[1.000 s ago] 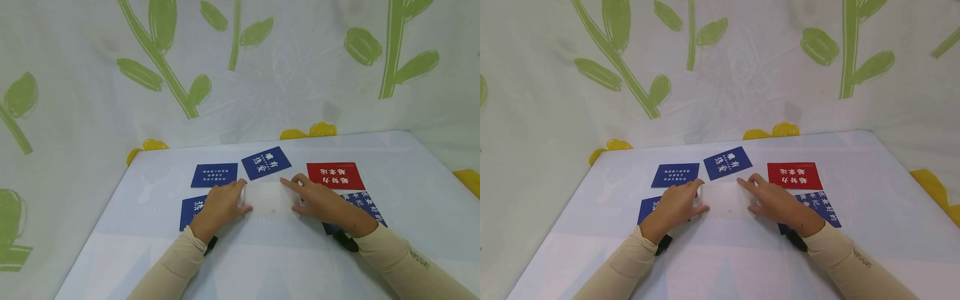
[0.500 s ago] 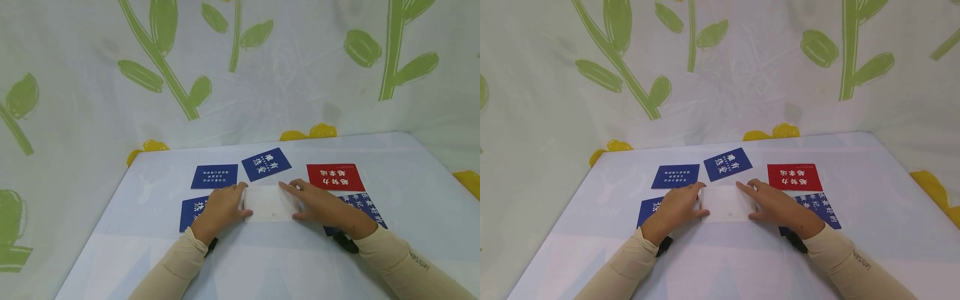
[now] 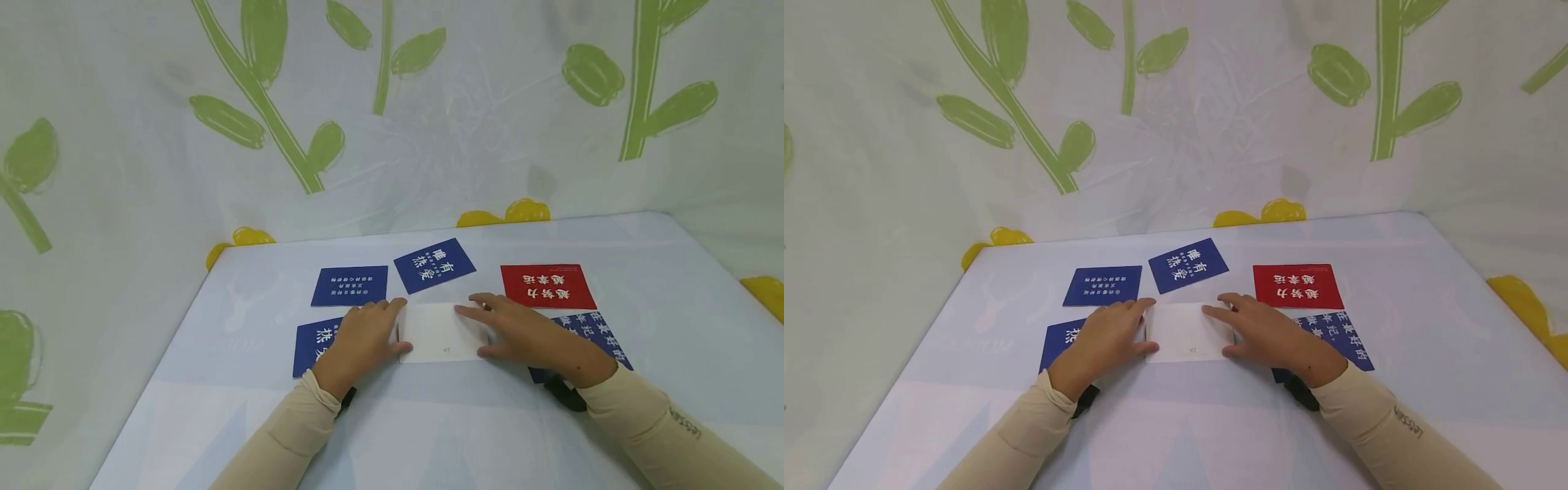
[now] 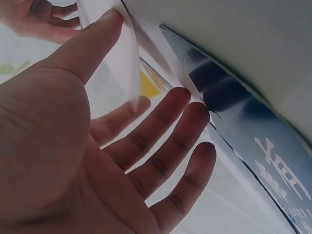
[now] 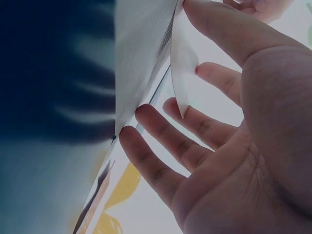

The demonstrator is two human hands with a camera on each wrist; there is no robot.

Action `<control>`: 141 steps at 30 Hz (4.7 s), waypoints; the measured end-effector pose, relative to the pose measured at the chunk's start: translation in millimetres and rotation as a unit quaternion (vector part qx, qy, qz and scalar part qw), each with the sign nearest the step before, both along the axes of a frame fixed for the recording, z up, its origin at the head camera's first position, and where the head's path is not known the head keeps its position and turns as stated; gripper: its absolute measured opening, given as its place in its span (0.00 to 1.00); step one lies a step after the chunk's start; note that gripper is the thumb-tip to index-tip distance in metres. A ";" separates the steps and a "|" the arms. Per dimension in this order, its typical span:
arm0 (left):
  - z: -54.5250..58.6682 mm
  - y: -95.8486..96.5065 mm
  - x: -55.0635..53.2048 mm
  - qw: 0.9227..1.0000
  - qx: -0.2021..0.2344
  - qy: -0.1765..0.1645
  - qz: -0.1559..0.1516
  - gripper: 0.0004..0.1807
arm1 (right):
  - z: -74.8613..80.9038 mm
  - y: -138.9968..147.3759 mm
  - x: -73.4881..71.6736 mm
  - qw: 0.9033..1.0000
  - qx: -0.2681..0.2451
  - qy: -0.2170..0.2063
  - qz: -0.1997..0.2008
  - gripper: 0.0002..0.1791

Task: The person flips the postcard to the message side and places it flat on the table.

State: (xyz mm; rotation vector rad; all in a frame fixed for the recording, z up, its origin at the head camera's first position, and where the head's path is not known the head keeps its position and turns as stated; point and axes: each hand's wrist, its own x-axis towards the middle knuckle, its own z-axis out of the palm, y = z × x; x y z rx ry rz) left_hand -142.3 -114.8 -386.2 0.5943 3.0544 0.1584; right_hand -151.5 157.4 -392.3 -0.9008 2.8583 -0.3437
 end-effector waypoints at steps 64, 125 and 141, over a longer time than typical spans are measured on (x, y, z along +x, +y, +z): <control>16.9 -30.9 5.7 0.998 0.042 -0.015 -0.052 0.25 | 2.7 -11.0 10.8 0.996 0.039 0.004 0.083 0.28; 8.8 -76.7 10.2 0.996 0.010 -0.093 -0.008 0.39 | 22.2 -38.1 15.9 0.995 -0.008 0.038 0.094 0.26; 8.8 -78.7 9.9 0.996 0.000 -0.088 -0.015 0.38 | 40.5 -107.1 8.8 0.995 0.000 0.021 0.094 0.22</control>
